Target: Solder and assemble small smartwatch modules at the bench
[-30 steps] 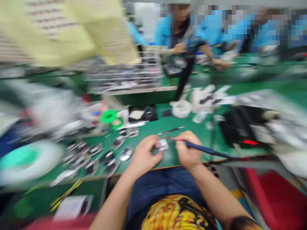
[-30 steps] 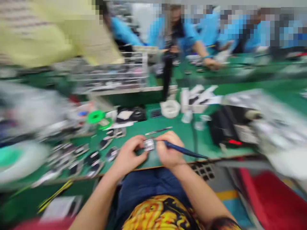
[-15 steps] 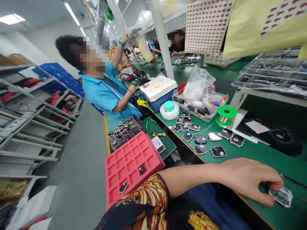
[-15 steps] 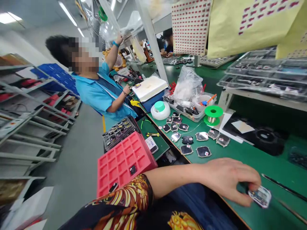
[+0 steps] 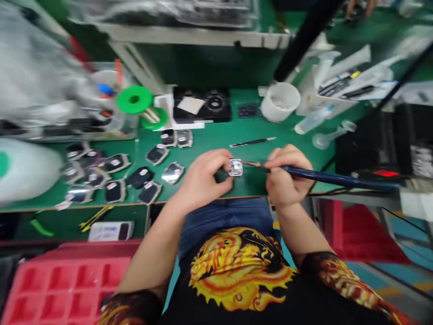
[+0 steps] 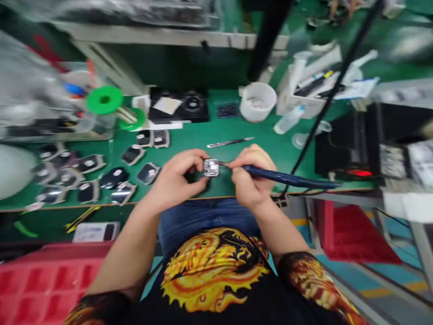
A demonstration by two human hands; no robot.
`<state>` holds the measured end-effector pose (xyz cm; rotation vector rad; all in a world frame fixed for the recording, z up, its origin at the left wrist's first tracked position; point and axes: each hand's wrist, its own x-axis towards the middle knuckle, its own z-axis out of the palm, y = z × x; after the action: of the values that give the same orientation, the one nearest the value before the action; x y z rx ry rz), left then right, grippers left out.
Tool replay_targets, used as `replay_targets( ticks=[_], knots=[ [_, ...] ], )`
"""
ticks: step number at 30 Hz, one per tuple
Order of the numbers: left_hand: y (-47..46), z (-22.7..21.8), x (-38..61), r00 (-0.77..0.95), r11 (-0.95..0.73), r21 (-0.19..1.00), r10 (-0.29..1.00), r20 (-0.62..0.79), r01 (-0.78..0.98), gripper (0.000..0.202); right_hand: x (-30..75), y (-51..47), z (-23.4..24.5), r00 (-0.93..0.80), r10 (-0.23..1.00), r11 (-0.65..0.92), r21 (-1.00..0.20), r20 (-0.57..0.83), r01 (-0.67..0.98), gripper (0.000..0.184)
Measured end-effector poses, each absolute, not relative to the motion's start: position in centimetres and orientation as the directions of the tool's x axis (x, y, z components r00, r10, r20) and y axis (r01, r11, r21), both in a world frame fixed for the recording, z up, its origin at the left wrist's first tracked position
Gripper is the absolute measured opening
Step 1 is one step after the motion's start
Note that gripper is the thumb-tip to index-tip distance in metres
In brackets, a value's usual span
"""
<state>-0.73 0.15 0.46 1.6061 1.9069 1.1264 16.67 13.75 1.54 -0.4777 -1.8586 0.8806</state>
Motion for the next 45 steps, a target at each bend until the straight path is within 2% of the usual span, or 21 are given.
replay_targets(
  ticks=[3,6,21,25,29,34,39,45],
  knots=[
    [0.0,0.8,-0.2,-0.284,0.061,0.784,0.947,0.150,0.618,0.015,16.3,13.6,0.8,-0.366,0.651,0.650,-0.737,0.665,-0.184,0.011],
    [-0.2,1.3,0.3,-0.303,0.090,0.777,0.944,0.133,0.623,0.015,16.2,13.2,0.7,-0.371,0.621,0.657,-0.716,0.690,-0.233,0.012],
    [0.0,1.4,0.1,-0.263,0.041,0.758,0.949,0.174,0.651,0.015,16.3,12.9,0.6,-0.473,0.597,0.678,-0.723,0.648,-0.135,0.011],
    [0.0,1.4,-0.1,-0.266,0.078,0.749,0.954,0.135,0.658,0.014,16.1,12.9,0.7,-0.480,0.595,0.666,-0.730,0.645,-0.154,0.011],
    [0.0,1.4,-0.1,-0.263,0.092,0.738,0.957,0.119,0.669,0.013,16.0,12.9,0.6,-0.485,0.610,0.675,-0.731,0.627,-0.096,0.011],
    [0.1,1.4,-0.1,-0.259,0.082,0.730,0.957,0.133,0.678,0.012,15.7,12.9,0.7,-0.458,0.584,0.686,-0.709,0.670,-0.163,0.013],
    [0.1,1.2,-0.1,-0.246,0.019,0.737,0.949,0.200,0.675,0.014,15.4,13.1,0.4,-0.453,0.563,0.710,-0.685,0.691,-0.163,0.013],
    [0.1,1.2,-0.1,-0.250,0.017,0.739,0.946,0.206,0.674,0.017,15.3,13.3,-0.2,-0.464,0.562,0.716,-0.684,0.685,-0.143,0.012]
  ],
)
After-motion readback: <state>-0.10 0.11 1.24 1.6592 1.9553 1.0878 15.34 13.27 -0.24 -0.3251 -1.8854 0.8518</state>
